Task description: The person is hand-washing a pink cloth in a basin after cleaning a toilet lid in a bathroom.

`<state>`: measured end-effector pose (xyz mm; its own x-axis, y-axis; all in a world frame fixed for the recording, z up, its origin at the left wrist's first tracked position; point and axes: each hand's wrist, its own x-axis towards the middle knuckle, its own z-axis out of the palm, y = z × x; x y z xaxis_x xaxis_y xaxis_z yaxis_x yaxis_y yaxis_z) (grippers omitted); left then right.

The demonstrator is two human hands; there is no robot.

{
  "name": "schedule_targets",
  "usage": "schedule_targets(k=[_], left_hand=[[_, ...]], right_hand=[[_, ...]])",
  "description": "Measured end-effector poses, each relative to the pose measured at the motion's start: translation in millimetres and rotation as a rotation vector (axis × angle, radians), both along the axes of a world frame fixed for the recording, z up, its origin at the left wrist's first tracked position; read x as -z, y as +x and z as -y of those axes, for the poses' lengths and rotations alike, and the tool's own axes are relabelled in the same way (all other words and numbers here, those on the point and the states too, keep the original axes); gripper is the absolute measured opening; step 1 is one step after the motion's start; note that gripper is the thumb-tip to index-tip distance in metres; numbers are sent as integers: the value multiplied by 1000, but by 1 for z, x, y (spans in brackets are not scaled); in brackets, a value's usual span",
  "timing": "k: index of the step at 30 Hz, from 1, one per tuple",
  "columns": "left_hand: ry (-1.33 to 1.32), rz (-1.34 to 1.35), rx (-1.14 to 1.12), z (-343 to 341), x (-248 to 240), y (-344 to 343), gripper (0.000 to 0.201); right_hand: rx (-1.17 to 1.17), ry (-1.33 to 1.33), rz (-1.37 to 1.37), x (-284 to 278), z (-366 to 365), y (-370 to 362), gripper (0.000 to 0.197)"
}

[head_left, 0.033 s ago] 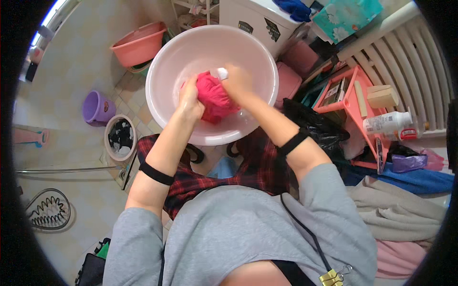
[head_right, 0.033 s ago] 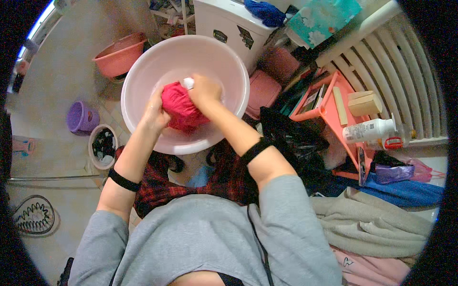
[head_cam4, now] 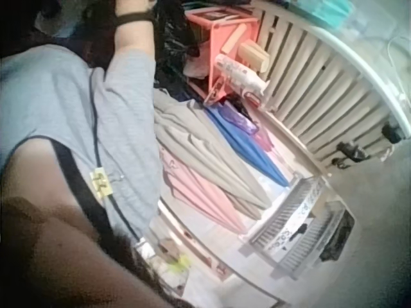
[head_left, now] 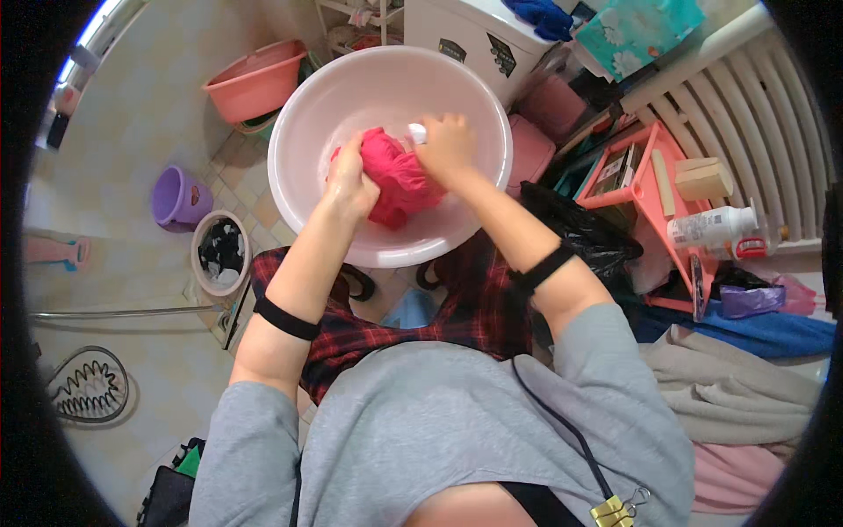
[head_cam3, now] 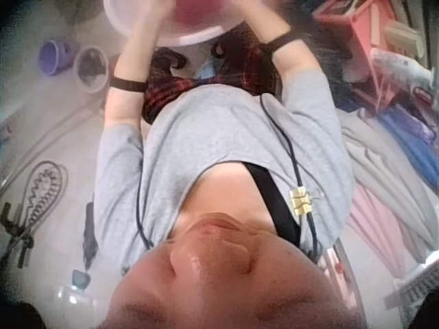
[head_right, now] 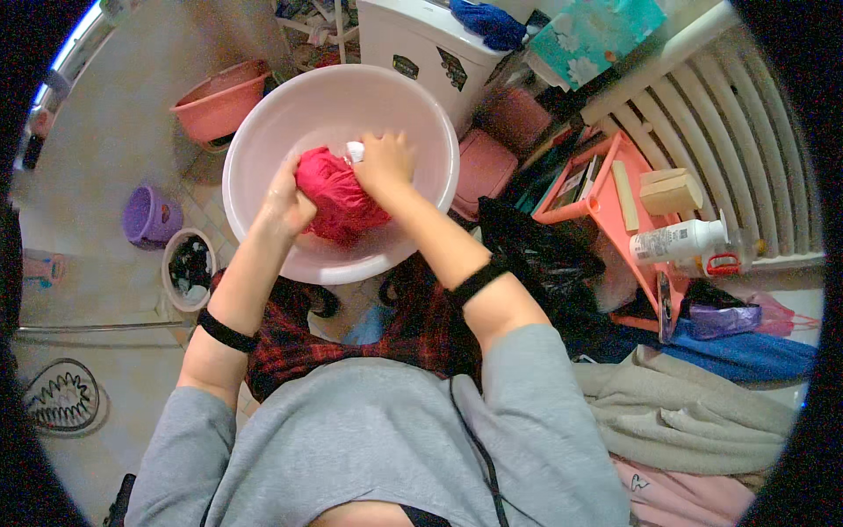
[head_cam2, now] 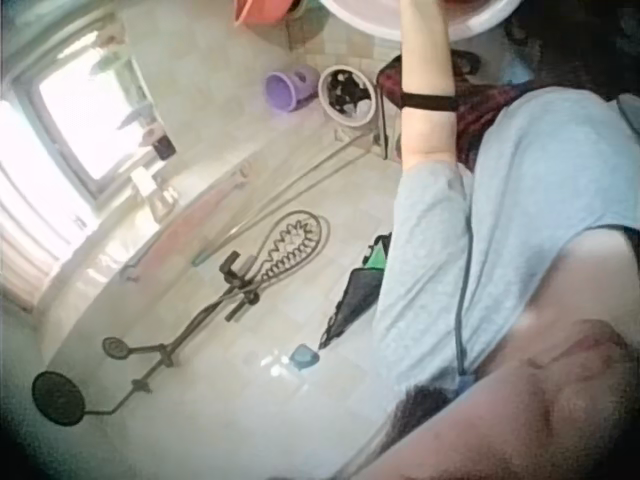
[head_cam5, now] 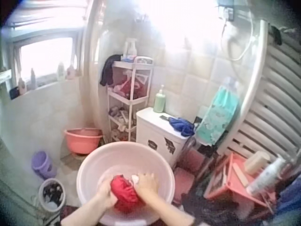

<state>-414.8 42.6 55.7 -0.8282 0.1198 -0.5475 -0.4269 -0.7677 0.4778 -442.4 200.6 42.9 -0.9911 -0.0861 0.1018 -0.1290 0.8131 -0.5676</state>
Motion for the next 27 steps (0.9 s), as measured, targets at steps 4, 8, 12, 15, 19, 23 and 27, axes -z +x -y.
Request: schedule_targets(k=[4,8,12,15,19,23,27], left_hand=[[202,-92,60,9,-41,-5,54],[470,-275,355,37,-16,-16,65],[221,-49,290,16,-35,-2,61],[198,-28,169,21,-22,7,59],[203,-118,253,22,-26,7,54],[131,-78,278,25,-20,16,49],[-55,13,336,40,-4,17,47]], right_hand=[[-191,-173,-249,-17,-11,3,58],[-344,-342,77,-37,-9,8,41],[-313,-448,-27,-10,-49,-38,26],[-403,-405,265,-31,-13,-14,46],[-266,-176,37,-7,-8,-6,61],[-358,-368,292,-26,-26,-18,41],[-277,-507,74,-41,-33,-36,25]])
